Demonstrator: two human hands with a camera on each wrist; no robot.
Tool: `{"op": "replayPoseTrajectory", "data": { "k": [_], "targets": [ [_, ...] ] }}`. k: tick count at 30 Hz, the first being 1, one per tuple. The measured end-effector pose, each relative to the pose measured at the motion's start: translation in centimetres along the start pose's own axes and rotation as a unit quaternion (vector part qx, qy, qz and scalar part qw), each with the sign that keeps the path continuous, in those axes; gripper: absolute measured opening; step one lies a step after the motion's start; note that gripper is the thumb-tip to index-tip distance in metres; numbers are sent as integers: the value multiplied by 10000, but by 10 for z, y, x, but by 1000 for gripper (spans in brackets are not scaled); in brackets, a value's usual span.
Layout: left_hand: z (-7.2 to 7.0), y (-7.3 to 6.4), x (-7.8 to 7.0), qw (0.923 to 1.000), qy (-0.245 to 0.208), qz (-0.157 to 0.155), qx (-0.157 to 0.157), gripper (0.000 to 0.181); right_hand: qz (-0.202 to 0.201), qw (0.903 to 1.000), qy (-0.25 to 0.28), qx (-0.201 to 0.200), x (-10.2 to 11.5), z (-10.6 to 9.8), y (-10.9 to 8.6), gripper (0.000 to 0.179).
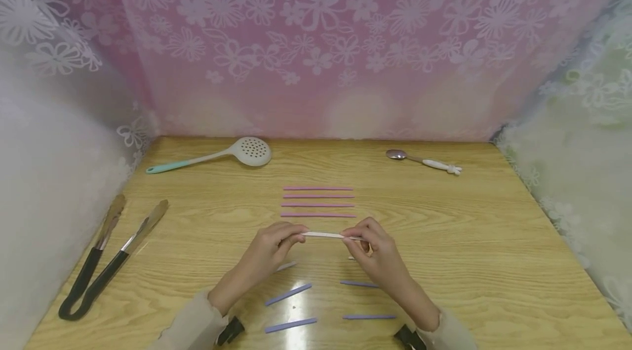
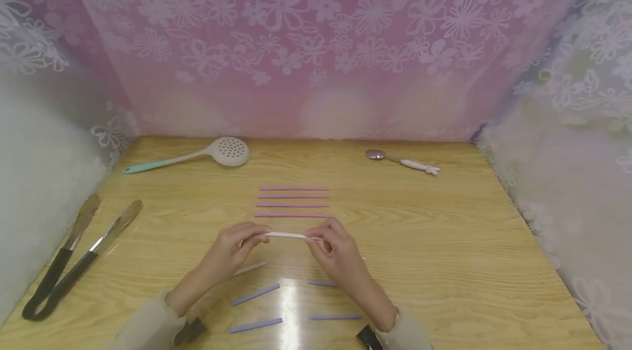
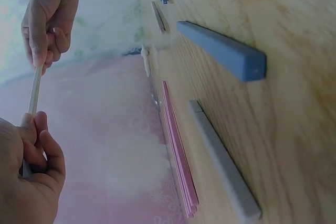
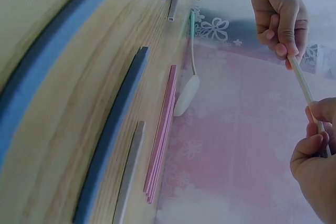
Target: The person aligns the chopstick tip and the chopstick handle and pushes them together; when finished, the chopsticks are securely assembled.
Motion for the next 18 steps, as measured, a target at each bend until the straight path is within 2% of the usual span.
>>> {"op": "replayPoseTrajectory", "data": {
  "k": [6,14,18],
  "targets": [
    [2,2,4,9988,-104,-441,194,17,-15,9999,-76,149,-5,1,1,25],
    [1,3,20,9913,-273,-1123,631,22,483,9940,24,981,-25,2,2,26],
    [-1,3,27,9860,-254,-1481,721,25,653,9917,-217,1087,-31,1,4,23]
  ]
}}
Point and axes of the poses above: each hand's wrist, its own y-axis towards the middle knuckle, its own z-axis out of the palm, x = y × z, the point moved 5 cm from there along y, towards the middle knuckle, and after that the axes turned 6 degrees about -y, right-handed, at the moved point
